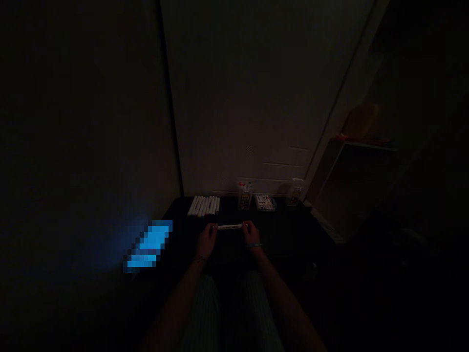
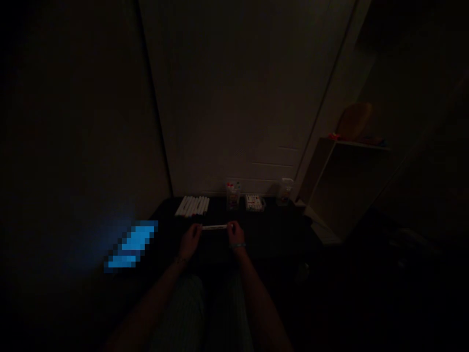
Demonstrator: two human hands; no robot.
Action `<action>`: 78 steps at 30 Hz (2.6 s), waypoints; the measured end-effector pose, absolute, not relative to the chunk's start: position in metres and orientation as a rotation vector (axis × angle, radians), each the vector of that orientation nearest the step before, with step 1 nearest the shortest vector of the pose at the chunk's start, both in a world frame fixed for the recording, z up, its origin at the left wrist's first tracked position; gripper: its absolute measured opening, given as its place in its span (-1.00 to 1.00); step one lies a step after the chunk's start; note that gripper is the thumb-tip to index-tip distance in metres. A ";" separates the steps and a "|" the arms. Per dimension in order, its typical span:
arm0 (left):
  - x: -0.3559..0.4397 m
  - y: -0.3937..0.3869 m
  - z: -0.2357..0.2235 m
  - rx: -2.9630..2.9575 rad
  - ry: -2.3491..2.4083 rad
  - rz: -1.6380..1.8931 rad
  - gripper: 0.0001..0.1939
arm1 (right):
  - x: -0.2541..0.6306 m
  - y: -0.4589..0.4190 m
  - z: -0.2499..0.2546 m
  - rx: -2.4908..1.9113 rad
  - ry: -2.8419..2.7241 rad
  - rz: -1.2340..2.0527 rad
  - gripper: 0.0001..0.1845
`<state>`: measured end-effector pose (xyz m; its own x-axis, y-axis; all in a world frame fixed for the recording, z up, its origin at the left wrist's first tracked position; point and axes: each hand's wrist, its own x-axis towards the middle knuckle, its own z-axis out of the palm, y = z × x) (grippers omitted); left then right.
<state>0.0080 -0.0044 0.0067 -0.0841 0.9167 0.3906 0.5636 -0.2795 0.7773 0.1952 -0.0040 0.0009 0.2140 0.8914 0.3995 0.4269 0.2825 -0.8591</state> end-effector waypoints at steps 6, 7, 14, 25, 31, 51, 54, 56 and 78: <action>0.008 -0.003 0.005 1.825 1.621 1.311 -0.67 | 0.195 -0.001 -0.002 -1.335 -1.388 0.499 -0.71; 0.008 -0.003 0.005 1.826 1.623 1.305 -0.68 | 0.195 -0.001 -0.003 -1.331 -1.391 0.496 -0.71; 0.007 -0.002 0.003 1.862 1.629 1.255 -0.71 | 0.196 -0.001 -0.004 -1.353 -1.378 0.497 -0.71; 0.006 0.002 -0.001 1.930 1.644 1.201 -0.69 | 0.197 0.002 -0.007 -1.321 -1.391 0.487 -0.72; 0.006 0.001 -0.001 1.923 1.659 1.218 -0.69 | 0.197 -0.001 -0.005 -1.307 -1.387 0.511 -0.72; 0.008 -0.005 0.006 1.896 1.634 1.212 -0.68 | 0.196 -0.002 -0.004 -1.309 -1.403 0.510 -0.70; 0.009 -0.006 0.008 1.878 1.632 1.236 -0.69 | 0.196 -0.003 -0.002 -1.304 -1.392 0.519 -0.71; 0.010 -0.006 0.008 1.862 1.635 1.237 -0.70 | 0.196 -0.003 -0.001 -1.303 -1.386 0.529 -0.72; 0.018 -0.017 0.019 1.898 1.413 1.146 -0.65 | 0.201 0.010 0.003 -1.117 -0.969 0.893 -0.49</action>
<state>0.0178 -0.0175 0.0186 0.1038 0.9397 0.3258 0.5124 -0.3313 0.7923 0.2014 0.0098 0.0032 0.3272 0.9300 0.1675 -0.0919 0.2077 -0.9739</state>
